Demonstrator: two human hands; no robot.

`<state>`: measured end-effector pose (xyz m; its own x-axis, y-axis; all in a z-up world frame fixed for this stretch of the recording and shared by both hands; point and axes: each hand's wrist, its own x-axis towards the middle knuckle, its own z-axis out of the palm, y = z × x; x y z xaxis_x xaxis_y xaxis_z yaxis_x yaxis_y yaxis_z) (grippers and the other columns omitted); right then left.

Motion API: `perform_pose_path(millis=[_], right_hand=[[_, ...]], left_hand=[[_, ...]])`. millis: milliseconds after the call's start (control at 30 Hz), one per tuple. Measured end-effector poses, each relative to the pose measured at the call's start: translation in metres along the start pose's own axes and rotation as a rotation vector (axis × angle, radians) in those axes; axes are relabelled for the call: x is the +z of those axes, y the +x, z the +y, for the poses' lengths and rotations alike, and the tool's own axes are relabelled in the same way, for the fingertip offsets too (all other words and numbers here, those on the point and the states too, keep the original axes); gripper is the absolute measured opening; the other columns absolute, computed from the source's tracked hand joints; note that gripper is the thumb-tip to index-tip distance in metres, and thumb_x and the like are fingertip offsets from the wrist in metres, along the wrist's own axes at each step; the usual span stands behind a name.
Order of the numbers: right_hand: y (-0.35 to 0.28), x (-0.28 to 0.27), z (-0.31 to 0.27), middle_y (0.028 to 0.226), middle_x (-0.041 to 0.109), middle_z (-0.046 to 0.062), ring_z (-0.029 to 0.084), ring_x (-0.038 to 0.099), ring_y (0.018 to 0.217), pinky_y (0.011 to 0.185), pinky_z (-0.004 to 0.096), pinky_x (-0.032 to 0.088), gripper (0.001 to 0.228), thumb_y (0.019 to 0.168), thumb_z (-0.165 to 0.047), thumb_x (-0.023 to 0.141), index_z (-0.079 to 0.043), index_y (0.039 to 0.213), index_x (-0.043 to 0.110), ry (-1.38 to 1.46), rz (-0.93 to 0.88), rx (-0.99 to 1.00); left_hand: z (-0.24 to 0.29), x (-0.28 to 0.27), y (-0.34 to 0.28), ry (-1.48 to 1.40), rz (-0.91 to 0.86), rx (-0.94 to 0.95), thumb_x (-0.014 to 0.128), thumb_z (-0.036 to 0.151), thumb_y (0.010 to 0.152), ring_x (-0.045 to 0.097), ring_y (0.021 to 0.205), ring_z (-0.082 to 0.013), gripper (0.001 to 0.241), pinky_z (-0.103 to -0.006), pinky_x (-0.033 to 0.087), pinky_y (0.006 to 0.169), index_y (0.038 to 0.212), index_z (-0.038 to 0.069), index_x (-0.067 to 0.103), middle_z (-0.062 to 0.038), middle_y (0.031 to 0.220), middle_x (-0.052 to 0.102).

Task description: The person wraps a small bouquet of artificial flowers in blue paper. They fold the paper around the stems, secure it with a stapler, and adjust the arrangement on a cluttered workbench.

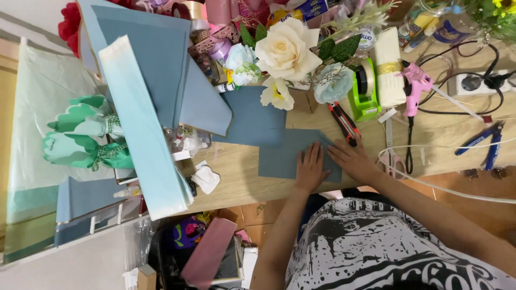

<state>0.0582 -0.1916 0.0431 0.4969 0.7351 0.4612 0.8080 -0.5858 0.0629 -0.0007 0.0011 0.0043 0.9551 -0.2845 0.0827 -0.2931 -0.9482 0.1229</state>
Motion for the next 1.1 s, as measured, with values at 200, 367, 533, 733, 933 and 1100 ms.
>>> perform_pose_path(millis=[200, 367, 533, 733, 933, 1100], right_hand=[[-0.022, 0.035, 0.0, 0.147, 0.051, -0.007, 0.022, 0.041, 0.144, 0.124, 0.076, 0.01, 0.047, 0.093, -0.013, 0.054, -0.024, 0.139, 0.052, 0.006, -0.236, 0.083], [-0.045, 0.061, 0.0, 0.156, 0.04, -0.014, 0.018, 0.031, 0.151, 0.123, 0.073, 0.006, 0.063, 0.089, -0.021, 0.058, -0.033, 0.148, 0.04, 0.036, -0.315, 0.154], [-0.038, 0.055, -0.002, 0.154, 0.042, -0.013, 0.021, 0.032, 0.151, 0.121, 0.077, 0.006, 0.056, 0.089, -0.024, 0.059, -0.033, 0.143, 0.046, -0.015, -0.36, 0.151], [-0.034, 0.046, -0.005, 0.155, 0.041, -0.013, 0.022, 0.03, 0.152, 0.119, 0.079, 0.01, 0.051, 0.085, -0.029, 0.061, -0.034, 0.135, 0.051, -0.019, -0.406, 0.204], [-0.04, 0.052, -0.002, 0.157, 0.039, -0.014, 0.019, 0.026, 0.154, 0.123, 0.075, 0.008, 0.063, 0.08, -0.031, 0.063, -0.038, 0.14, 0.047, 0.001, -0.373, 0.236], [-0.043, 0.061, 0.0, 0.154, 0.043, -0.014, 0.018, 0.029, 0.153, 0.124, 0.074, 0.007, 0.062, 0.08, -0.031, 0.061, -0.038, 0.139, 0.048, 0.061, -0.294, 0.224]], left_hand=[[-0.011, 0.002, -0.002, 0.062, 0.014, 0.09, 0.067, 0.055, 0.085, 0.037, 0.146, -0.0319, 0.094, -0.0602, 0.035, 0.114, 0.159, 0.01, 0.032, -0.012, 0.164, 0.031], [-0.014, 0.011, -0.001, 0.058, -0.028, 0.094, 0.065, 0.057, 0.085, 0.036, 0.148, -0.0315, 0.09, -0.0595, 0.037, 0.114, 0.156, 0.01, 0.036, -0.009, 0.163, 0.034], [-0.015, 0.005, 0.003, 0.083, -0.075, 0.088, 0.061, 0.059, 0.088, 0.037, 0.146, -0.0312, 0.088, -0.0576, 0.039, 0.111, 0.157, 0.01, 0.035, -0.008, 0.165, 0.032], [-0.021, 0.004, 0.013, 0.134, -0.188, 0.097, 0.064, 0.064, 0.083, 0.041, 0.139, -0.0321, 0.097, -0.0579, 0.045, 0.103, 0.157, 0.011, 0.033, -0.007, 0.165, 0.029], [-0.033, -0.005, 0.012, 0.069, -0.085, 0.22, 0.058, 0.063, 0.088, 0.036, 0.145, -0.0325, 0.088, -0.0566, 0.04, 0.111, 0.153, 0.007, 0.039, -0.009, 0.168, 0.024], [-0.04, 0.001, 0.008, 0.066, -0.077, 0.264, 0.052, 0.063, 0.093, 0.032, 0.151, -0.0296, 0.084, -0.0587, 0.033, 0.118, 0.153, 0.006, 0.039, -0.008, 0.167, 0.026]])
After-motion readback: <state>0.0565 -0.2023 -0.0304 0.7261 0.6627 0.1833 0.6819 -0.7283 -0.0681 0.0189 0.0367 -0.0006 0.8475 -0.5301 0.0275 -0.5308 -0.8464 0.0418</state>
